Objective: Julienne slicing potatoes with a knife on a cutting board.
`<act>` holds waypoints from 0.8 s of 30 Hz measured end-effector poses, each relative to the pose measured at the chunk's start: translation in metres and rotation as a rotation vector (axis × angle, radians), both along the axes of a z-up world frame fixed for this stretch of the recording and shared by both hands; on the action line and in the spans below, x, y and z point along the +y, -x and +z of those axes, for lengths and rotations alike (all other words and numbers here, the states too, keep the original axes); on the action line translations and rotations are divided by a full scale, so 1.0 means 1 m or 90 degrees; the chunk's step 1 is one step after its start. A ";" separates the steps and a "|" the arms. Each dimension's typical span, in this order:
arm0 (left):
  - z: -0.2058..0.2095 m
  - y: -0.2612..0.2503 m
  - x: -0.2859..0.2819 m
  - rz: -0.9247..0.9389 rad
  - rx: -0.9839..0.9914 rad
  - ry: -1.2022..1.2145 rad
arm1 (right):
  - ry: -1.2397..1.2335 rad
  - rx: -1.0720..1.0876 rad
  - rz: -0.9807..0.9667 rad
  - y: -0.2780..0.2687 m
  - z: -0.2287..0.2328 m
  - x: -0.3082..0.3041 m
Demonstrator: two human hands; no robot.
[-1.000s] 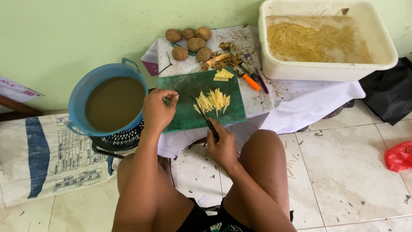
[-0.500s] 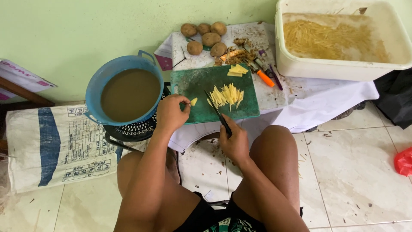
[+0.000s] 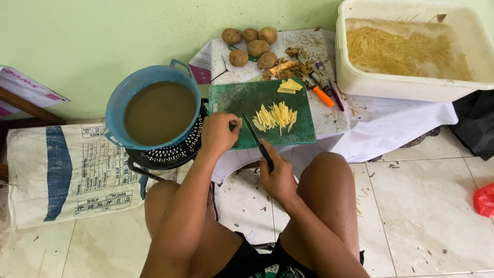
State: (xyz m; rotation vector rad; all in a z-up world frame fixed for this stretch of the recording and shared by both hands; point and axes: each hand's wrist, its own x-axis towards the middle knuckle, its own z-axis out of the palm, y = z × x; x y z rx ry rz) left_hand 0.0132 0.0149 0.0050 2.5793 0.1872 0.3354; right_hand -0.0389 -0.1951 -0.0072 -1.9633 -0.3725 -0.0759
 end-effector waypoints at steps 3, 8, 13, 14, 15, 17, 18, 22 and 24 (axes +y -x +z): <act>-0.002 0.001 -0.005 -0.022 -0.010 0.053 | 0.008 0.001 0.008 0.000 -0.001 0.000; 0.003 0.001 -0.007 -0.022 -0.008 -0.014 | 0.008 0.001 0.010 0.000 0.001 0.000; 0.005 0.003 -0.008 -0.013 -0.011 -0.049 | 0.020 -0.027 0.019 -0.004 0.001 -0.003; 0.005 0.002 -0.009 -0.019 -0.014 -0.041 | 0.047 -0.050 0.020 -0.006 0.004 -0.003; 0.004 0.001 -0.009 -0.025 -0.017 -0.032 | 0.073 -0.072 0.021 -0.008 0.007 -0.004; 0.005 0.002 -0.009 -0.028 -0.016 -0.037 | 0.086 -0.082 0.029 -0.013 0.006 -0.004; 0.005 0.002 -0.009 -0.032 -0.015 -0.041 | 0.099 -0.091 0.037 -0.015 0.005 -0.003; 0.004 0.003 -0.009 -0.040 -0.014 -0.050 | 0.088 -0.079 0.051 -0.007 0.007 -0.004; 0.002 0.005 -0.007 -0.051 0.001 -0.071 | 0.099 -0.072 0.057 0.000 0.017 -0.006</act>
